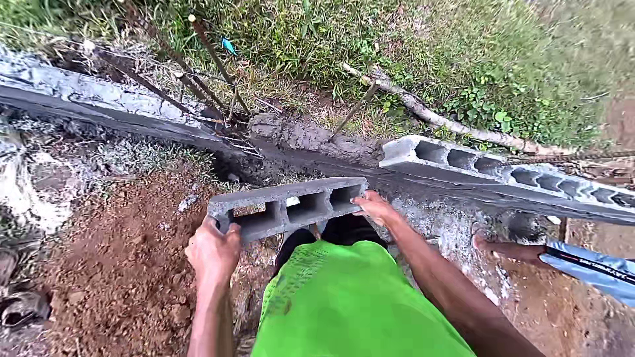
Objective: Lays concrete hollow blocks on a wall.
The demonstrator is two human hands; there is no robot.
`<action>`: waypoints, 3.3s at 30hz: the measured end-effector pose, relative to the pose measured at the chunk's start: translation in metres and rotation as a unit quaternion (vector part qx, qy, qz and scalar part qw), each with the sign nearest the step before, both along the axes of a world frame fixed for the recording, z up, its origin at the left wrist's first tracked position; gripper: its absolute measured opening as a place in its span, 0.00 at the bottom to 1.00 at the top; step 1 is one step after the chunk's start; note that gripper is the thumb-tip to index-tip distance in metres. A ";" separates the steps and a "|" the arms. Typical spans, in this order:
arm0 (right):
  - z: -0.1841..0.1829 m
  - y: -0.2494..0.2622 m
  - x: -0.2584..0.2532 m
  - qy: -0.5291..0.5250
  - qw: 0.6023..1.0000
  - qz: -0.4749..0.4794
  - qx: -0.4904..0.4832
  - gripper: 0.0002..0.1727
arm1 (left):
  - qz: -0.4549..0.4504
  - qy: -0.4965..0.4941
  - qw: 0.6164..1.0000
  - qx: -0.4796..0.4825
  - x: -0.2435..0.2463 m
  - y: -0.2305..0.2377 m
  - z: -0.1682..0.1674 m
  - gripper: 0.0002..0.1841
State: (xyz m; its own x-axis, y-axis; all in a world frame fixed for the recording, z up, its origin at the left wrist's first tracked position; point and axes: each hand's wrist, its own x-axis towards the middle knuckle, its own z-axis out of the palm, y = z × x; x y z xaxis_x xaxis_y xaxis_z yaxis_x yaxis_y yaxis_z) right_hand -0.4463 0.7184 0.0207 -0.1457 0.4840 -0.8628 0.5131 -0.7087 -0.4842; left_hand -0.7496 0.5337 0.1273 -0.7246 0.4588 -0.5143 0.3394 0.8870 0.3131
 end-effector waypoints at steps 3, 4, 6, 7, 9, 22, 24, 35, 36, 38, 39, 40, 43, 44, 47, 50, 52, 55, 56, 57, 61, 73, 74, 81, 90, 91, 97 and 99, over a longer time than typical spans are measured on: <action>-0.011 -0.006 0.007 -0.095 0.992 0.059 0.051 0.30 | -0.035 -0.004 0.999 0.002 -0.010 0.025 -0.006 0.19; -0.006 -0.004 0.010 -0.124 0.986 0.093 0.061 0.30 | -0.043 -0.010 0.999 0.000 -0.015 0.034 -0.007 0.18; 0.011 -0.002 0.015 -0.168 0.972 0.151 0.070 0.30 | -0.057 -0.022 0.998 -0.010 -0.021 0.047 -0.009 0.18; 0.020 0.002 0.017 -0.180 0.966 0.170 0.073 0.29 | -0.064 -0.028 0.997 -0.016 -0.023 0.054 -0.010 0.17; 0.035 0.015 0.019 -0.191 0.958 0.198 0.085 0.27 | -0.076 -0.039 0.996 -0.025 -0.029 0.069 -0.016 0.16; 0.051 0.077 0.019 -0.214 0.953 0.167 0.137 0.23 | -0.091 -0.069 0.993 0.007 -0.040 0.141 -0.049 0.15; 0.050 0.083 0.014 -0.217 0.955 0.152 0.134 0.23 | -0.102 -0.074 0.992 0.015 -0.047 0.153 -0.054 0.14; 0.040 0.096 -0.018 -0.229 0.961 0.113 0.106 0.23 | -0.113 -0.094 0.989 0.010 -0.081 0.181 -0.080 0.15; 0.039 0.096 -0.020 -0.228 0.962 0.108 0.107 0.23 | -0.117 -0.094 0.989 0.009 -0.085 0.183 -0.083 0.15; 0.038 0.096 -0.023 -0.223 0.965 0.095 0.104 0.23 | -0.125 -0.096 0.987 0.011 -0.091 0.186 -0.088 0.16; 0.038 0.095 -0.024 -0.220 0.966 0.087 0.103 0.23 | -0.126 -0.098 0.987 0.016 -0.094 0.188 -0.090 0.16; 0.037 0.095 -0.027 -0.214 0.968 0.079 0.102 0.23 | -0.122 -0.097 0.987 0.024 -0.096 0.188 -0.091 0.17; 0.037 0.095 -0.032 -0.198 0.973 0.061 0.103 0.23 | -0.111 -0.102 0.987 0.045 -0.094 0.190 -0.089 0.18; 0.037 0.096 -0.033 -0.193 0.974 0.058 0.104 0.22 | -0.110 -0.104 0.987 0.050 -0.090 0.193 -0.085 0.18; 0.036 0.097 -0.037 -0.177 0.976 0.044 0.117 0.21 | -0.103 -0.106 0.987 0.064 -0.088 0.194 -0.082 0.20; 0.036 0.094 -0.039 -0.156 0.980 0.023 0.125 0.18 | -0.101 -0.098 0.988 0.059 -0.091 0.193 -0.085 0.19; 0.038 0.093 -0.039 -0.142 0.981 0.009 0.128 0.18 | -0.108 -0.098 0.988 0.057 -0.092 0.196 -0.085 0.19; 0.035 0.090 -0.037 -0.127 0.982 -0.008 0.136 0.16 | -0.115 -0.092 0.988 0.054 -0.094 0.199 -0.085 0.18; 0.035 0.089 -0.037 -0.123 0.982 -0.015 0.139 0.16 | -0.116 -0.091 0.988 0.051 -0.094 0.200 -0.083 0.18; 0.035 0.089 -0.037 -0.122 0.982 -0.016 0.141 0.15 | -0.117 -0.089 0.988 0.049 -0.093 0.201 -0.081 0.18; 0.036 0.087 -0.036 -0.121 0.982 -0.021 0.146 0.15 | -0.128 -0.068 0.988 0.045 -0.091 0.206 -0.079 0.14; 0.039 0.093 -0.041 -0.131 0.976 -0.018 0.174 0.14 | -0.109 -0.069 0.991 0.046 -0.087 0.202 -0.078 0.14; 0.037 0.093 -0.041 -0.129 0.976 -0.016 0.176 0.13 | -0.110 -0.070 0.990 0.047 -0.087 0.201 -0.078 0.14; 0.034 0.088 -0.038 -0.123 0.976 -0.023 0.175 0.13 | -0.122 -0.060 0.990 0.047 -0.093 0.200 -0.085 0.12; 0.030 0.092 -0.036 -0.141 0.970 -0.019 0.197 0.15 | -0.102 -0.078 0.989 0.067 -0.089 0.206 -0.086 0.14; 0.030 0.092 -0.036 -0.144 0.969 -0.015 0.198 0.15 | -0.101 -0.079 0.989 0.067 -0.090 0.207 -0.087 0.13; 0.029 0.097 -0.034 -0.165 0.970 0.001 0.178 0.18 | -0.100 -0.088 0.989 0.064 -0.090 0.215 -0.088 0.12; 0.028 0.097 -0.033 -0.174 0.969 0.011 0.175 0.21 | -0.097 -0.094 0.989 0.053 -0.090 0.216 -0.084 0.12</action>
